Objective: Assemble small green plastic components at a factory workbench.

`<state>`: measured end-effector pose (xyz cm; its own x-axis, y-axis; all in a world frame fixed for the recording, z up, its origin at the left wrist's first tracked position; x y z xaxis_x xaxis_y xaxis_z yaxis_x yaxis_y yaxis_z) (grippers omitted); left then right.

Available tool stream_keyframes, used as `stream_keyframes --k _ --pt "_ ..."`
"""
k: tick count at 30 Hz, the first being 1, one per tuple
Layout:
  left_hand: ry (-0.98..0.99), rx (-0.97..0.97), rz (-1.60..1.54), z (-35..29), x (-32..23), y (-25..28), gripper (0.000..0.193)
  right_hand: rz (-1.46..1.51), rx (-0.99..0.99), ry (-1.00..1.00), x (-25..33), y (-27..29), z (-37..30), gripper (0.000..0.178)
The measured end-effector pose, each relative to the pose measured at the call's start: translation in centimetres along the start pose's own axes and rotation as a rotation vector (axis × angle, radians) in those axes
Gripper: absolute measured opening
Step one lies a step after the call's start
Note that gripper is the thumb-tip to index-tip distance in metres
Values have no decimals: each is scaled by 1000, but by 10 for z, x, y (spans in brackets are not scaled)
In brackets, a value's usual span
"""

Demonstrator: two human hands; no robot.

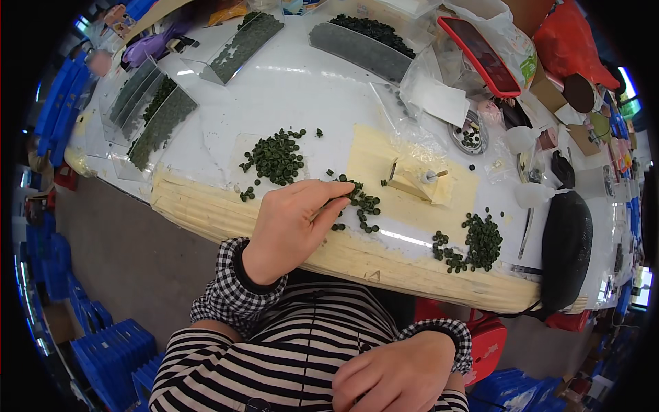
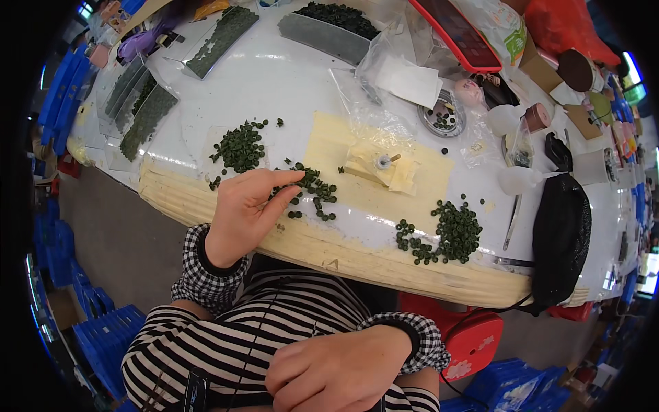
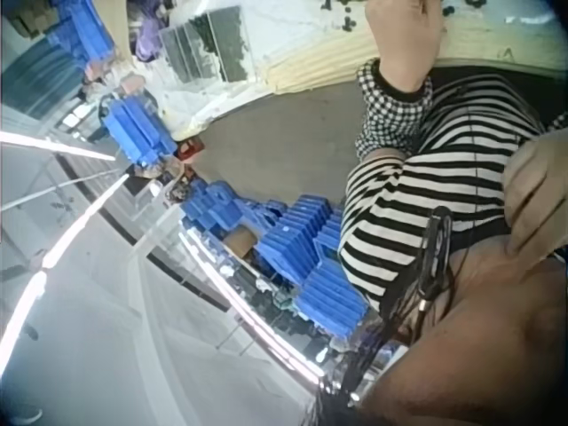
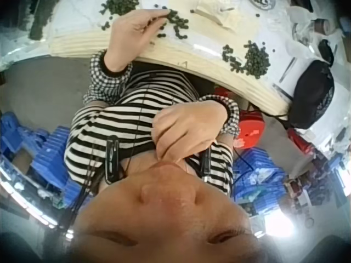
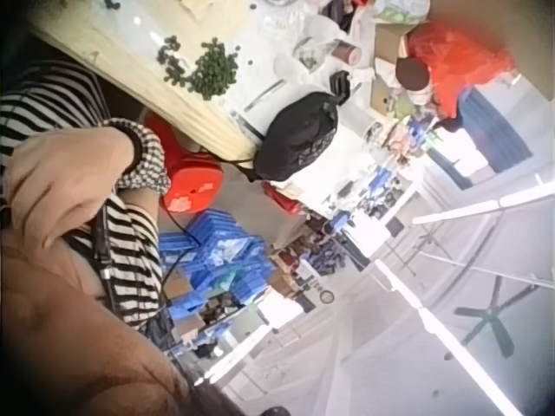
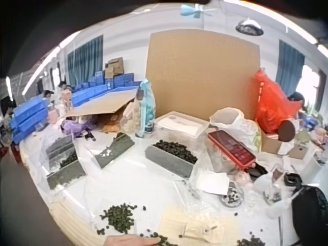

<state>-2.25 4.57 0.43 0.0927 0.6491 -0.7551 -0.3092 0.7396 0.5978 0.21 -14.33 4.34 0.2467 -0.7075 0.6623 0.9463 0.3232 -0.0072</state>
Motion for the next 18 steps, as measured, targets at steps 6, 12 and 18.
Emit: stream_keyframes --k 6,12,18 --pt "144 -62 -598 -1 -1 3 17 20 -11 108 -2 -20 10 29" --pt "491 -193 -1889 -1 3 15 19 11 217 89 4 -4 9 32" --pt "749 -349 -1920 16 -21 17 23 12 -49 80 1 -22 7 34"
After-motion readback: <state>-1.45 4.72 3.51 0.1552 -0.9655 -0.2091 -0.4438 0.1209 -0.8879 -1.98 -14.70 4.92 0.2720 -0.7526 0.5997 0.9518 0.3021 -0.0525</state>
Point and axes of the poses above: each hand's wrist, its own z-axis towards the middle knuckle, its own y-axis out of the back of the hand, x = y × z, the point moved 1 cm from there along z, towards the middle knuckle, and after that the axes turned 5 degrees about x, right-handed, at the moved point
